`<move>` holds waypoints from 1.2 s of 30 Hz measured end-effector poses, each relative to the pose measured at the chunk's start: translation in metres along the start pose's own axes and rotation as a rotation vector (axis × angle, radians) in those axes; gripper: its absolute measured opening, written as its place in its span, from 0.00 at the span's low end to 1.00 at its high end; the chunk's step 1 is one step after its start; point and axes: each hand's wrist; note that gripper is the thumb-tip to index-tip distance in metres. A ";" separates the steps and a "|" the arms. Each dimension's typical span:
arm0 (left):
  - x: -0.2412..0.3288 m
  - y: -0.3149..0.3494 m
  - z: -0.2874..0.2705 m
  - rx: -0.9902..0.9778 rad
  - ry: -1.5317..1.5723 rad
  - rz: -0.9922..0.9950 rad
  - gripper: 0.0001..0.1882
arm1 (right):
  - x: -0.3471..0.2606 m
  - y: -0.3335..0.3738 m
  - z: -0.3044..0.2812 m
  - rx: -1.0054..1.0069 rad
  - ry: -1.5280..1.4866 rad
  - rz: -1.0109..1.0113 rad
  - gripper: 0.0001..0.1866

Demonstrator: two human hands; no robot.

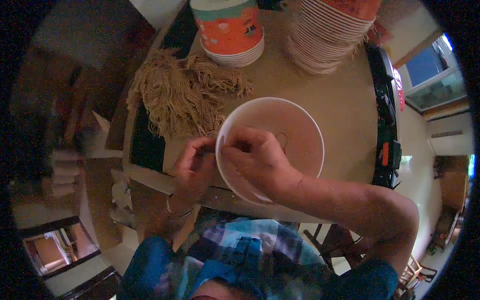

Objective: Attaching a string handle to a paper cup.

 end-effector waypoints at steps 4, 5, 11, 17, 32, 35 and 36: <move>0.008 -0.004 -0.004 -0.126 -0.131 0.130 0.13 | -0.004 0.000 0.000 0.016 0.054 0.071 0.04; 0.009 -0.004 -0.004 -0.104 -0.124 0.133 0.13 | -0.005 0.001 0.000 0.000 0.072 0.074 0.04; 0.000 0.000 -0.008 -0.086 -0.229 0.202 0.11 | -0.015 0.000 0.005 -0.002 0.049 0.136 0.03; 0.004 0.007 -0.009 -0.014 -0.200 0.103 0.12 | -0.020 0.000 0.005 0.041 0.084 0.186 0.03; -0.010 0.009 -0.005 -0.002 -0.030 0.205 0.13 | -0.023 0.003 0.008 0.026 0.133 0.218 0.03; -0.006 0.008 -0.006 -0.001 -0.024 0.157 0.08 | -0.025 0.001 0.009 -0.002 0.133 0.208 0.04; -0.007 0.008 -0.005 0.014 -0.006 0.151 0.08 | -0.026 0.000 0.009 -0.002 0.140 0.214 0.04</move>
Point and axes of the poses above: each hand's wrist, its own y-axis away from the middle knuckle, its own z-axis out of the palm, x = y × z, and after that the axes turned 9 degrees about y, right-handed
